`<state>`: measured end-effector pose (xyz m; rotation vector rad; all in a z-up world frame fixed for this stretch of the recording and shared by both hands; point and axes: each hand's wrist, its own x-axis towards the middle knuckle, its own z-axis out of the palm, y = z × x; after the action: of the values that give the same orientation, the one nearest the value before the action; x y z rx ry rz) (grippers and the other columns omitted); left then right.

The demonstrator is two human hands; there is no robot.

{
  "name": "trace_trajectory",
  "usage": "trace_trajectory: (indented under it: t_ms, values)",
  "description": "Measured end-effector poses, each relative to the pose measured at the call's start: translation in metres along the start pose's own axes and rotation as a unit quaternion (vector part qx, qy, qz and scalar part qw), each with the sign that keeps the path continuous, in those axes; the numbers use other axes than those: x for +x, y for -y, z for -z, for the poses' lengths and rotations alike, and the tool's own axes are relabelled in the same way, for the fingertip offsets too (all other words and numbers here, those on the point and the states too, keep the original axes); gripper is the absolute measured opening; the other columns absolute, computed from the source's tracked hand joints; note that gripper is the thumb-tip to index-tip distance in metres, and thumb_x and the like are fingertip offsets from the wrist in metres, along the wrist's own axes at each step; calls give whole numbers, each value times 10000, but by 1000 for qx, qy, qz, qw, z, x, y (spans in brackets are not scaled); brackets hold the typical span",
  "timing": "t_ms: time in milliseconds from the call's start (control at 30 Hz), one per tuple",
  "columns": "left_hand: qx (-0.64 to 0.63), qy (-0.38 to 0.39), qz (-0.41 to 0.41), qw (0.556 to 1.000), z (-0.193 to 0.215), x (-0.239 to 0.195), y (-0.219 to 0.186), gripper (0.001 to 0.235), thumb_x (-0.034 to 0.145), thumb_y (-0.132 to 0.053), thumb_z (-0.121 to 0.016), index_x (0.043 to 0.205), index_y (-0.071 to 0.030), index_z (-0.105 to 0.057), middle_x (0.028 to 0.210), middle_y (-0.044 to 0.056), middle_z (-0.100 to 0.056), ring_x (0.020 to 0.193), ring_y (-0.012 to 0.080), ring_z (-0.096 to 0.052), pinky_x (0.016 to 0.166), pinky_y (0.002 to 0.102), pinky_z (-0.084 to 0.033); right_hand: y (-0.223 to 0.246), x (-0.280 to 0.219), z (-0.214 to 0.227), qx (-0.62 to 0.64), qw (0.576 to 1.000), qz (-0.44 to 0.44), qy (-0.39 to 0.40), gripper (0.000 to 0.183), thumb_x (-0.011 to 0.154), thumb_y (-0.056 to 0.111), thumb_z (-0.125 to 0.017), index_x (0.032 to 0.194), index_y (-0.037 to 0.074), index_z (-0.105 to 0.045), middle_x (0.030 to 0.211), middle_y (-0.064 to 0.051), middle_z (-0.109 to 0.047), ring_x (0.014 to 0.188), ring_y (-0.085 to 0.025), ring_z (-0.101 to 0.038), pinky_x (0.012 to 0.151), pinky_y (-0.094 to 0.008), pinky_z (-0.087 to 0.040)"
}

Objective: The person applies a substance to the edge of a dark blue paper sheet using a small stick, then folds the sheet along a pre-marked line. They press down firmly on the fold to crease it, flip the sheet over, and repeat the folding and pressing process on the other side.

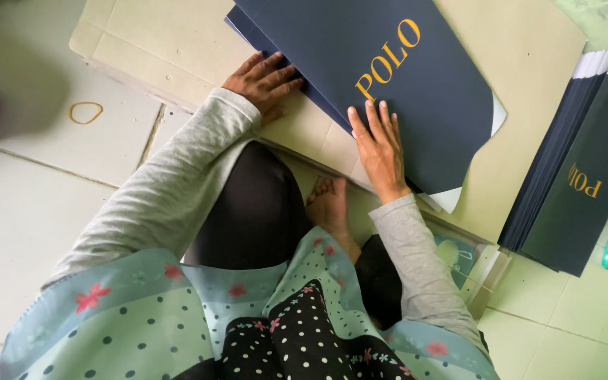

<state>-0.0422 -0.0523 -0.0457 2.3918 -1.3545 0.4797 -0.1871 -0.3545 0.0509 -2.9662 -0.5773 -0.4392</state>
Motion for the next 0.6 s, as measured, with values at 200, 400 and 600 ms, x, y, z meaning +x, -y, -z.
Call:
trace_trajectory:
  t_ms: [200, 400, 600]
  values:
    - [3, -36, -23, 999, 24, 14, -1, 589, 902, -440, -798, 1416, -185, -667, 1455, 51, -634, 1355, 350, -560, 1151, 536, -402, -6, 0, -12, 6, 1000, -5, 21, 553, 1074, 89, -718, 1563, 212, -490, 1597, -187, -462, 1481, -482, -406, 1176, -671, -393]
    - [121, -99, -58, 986, 67, 63, 14, 1080, 595, -536, -1039, 1471, -240, -481, 1461, 81, -569, 1298, 266, -592, 1012, 460, -444, -1, 2, -10, -39, 999, 23, 8, 572, 1045, 82, -780, 1542, 206, -525, 1555, -178, -523, 1450, -455, -456, 1118, -630, -470]
    - [15, 112, -76, 991, 20, 65, 69, 695, 981, -602, -460, 1629, -476, -244, 1720, -15, -255, 1486, 460, -329, 1039, 739, -324, -1, 3, -12, -87, 995, 40, -33, 468, 1076, 88, -726, 1501, 212, -573, 1482, -165, -603, 1388, -430, -535, 1049, -583, -533]
